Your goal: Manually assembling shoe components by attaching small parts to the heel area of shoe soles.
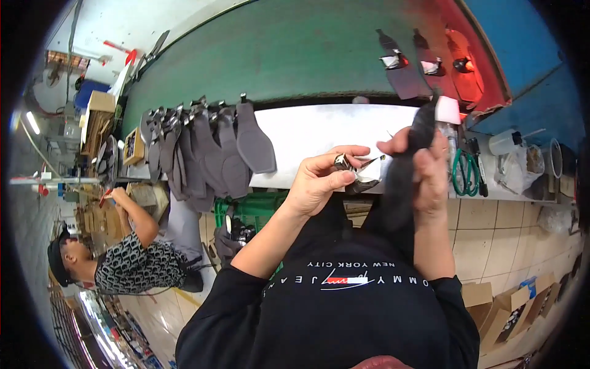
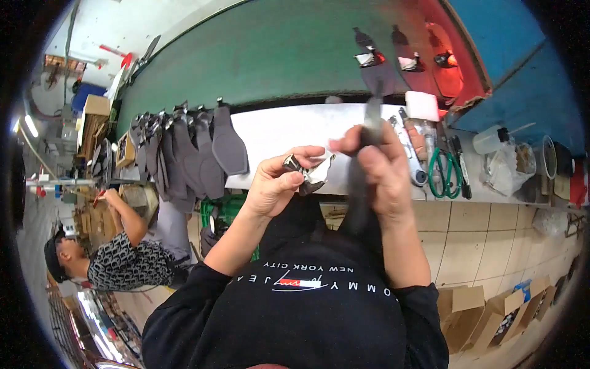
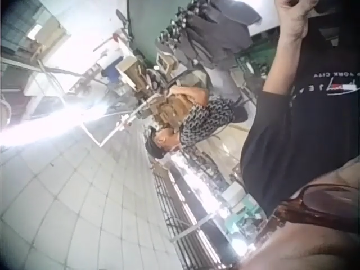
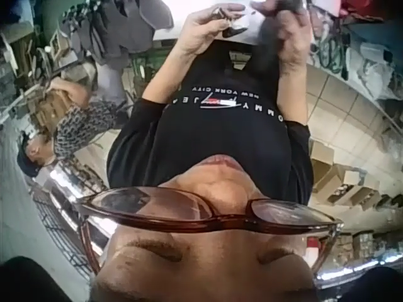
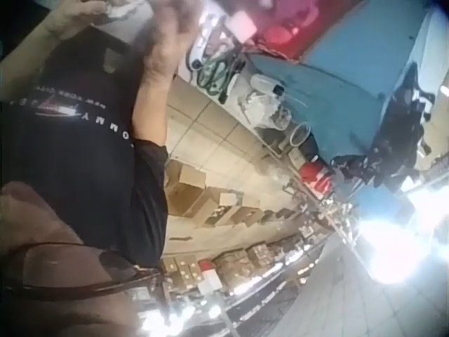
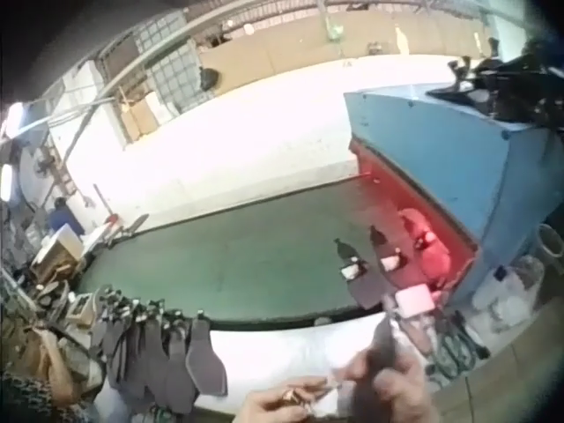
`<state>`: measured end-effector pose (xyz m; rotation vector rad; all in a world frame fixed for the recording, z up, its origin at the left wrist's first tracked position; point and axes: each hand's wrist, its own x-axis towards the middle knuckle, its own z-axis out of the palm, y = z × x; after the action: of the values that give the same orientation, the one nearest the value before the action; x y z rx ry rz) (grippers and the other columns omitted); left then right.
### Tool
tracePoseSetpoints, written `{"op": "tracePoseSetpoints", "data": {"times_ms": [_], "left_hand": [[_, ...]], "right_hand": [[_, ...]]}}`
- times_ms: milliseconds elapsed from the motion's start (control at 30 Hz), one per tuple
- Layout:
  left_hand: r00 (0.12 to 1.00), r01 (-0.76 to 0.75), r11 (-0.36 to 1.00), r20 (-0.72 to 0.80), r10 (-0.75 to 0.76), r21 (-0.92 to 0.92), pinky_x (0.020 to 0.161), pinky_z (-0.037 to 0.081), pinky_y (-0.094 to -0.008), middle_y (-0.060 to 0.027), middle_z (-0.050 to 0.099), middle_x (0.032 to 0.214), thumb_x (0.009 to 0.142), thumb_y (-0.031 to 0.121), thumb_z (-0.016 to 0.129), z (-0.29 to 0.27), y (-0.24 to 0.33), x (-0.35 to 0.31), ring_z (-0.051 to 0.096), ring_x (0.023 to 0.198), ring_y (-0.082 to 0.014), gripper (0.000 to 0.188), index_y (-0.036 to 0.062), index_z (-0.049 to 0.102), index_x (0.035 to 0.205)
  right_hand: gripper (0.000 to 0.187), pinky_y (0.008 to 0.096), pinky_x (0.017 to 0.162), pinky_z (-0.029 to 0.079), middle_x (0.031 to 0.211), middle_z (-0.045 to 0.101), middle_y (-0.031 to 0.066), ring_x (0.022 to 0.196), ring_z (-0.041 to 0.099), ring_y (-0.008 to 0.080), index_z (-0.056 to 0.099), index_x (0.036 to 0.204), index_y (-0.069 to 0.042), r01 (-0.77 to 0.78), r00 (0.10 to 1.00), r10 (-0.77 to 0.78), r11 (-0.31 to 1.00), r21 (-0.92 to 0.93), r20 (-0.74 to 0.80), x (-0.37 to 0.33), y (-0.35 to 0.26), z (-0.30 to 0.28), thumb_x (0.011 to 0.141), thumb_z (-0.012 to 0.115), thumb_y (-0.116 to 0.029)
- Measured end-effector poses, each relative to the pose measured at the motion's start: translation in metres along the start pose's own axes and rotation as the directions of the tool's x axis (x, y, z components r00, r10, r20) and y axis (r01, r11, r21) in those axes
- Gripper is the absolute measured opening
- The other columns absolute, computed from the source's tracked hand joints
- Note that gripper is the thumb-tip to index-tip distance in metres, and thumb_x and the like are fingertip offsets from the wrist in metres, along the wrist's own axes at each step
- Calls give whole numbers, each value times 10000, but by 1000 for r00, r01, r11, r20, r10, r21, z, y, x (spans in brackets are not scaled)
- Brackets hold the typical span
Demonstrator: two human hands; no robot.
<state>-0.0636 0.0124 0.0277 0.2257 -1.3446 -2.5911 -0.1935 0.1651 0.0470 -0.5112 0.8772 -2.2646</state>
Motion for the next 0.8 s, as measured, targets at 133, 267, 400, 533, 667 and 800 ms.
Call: {"op": "tracePoseSetpoints", "data": {"times_ms": [133, 267, 400, 533, 667, 800], "left_hand": [[994, 36, 999, -102, -35, 10, 847, 538, -327, -150, 615, 1204, 831, 3, 658, -6, 4, -14, 620, 1043, -204, 273, -29, 639, 1101], [986, 28, 999, -168, -25, 18, 785, 568, -295, -140, 637, 1163, 815, -40, 653, -17, 2, -27, 650, 951, -175, 314, -18, 631, 1128], [983, -19, 999, -179, 24, 32, 757, 588, -296, -191, 629, 1159, 775, -60, 670, -27, -3, -33, 658, 957, -203, 365, -17, 620, 1134], [990, -22, 1000, -136, 24, 13, 757, 592, -298, -211, 629, 1156, 782, 0, 690, -19, 2, -29, 658, 983, -230, 350, -25, 620, 1124], [989, -5, 998, -146, 14, 64, 765, 594, -309, -216, 627, 1157, 795, 43, 699, -18, -1, -30, 655, 1002, -246, 340, -31, 618, 1117], [992, -20, 997, -125, 29, 69, 764, 596, -318, -216, 630, 1151, 795, 57, 708, -19, -2, -30, 653, 1008, -249, 344, -34, 619, 1115]], "right_hand": [[302, 238, 706, 377, 890, 482, 32, 779, 445, 111, 450, 921, -72, 19, 997, 14, 912, -411, 77, -17, -12, -9, 775, 713, -91], [298, 232, 739, 415, 859, 543, 51, 789, 512, 130, 524, 917, -29, 19, 995, 68, 618, -786, 77, -46, -10, 6, 728, 752, -64], [458, 280, 806, 474, 987, 654, 140, 852, 616, 208, 603, 1157, 9, 69, 996, 7, 525, -848, 86, -52, -7, 23, 714, 721, -18], [549, 296, 818, 489, 1053, 664, 168, 887, 646, 238, 582, 1251, 2, 153, 979, 38, 498, -854, 198, -54, -7, 18, 715, 695, 20], [499, 292, 801, 491, 1017, 666, 163, 870, 652, 245, 607, 1200, 9, 158, 981, 13, 525, -836, 194, -56, -4, 19, 708, 680, 50], [489, 292, 791, 491, 1001, 666, 159, 859, 651, 240, 613, 1188, 8, 147, 984, 8, 532, -834, 178, -56, -4, 18, 706, 682, 53]]}}
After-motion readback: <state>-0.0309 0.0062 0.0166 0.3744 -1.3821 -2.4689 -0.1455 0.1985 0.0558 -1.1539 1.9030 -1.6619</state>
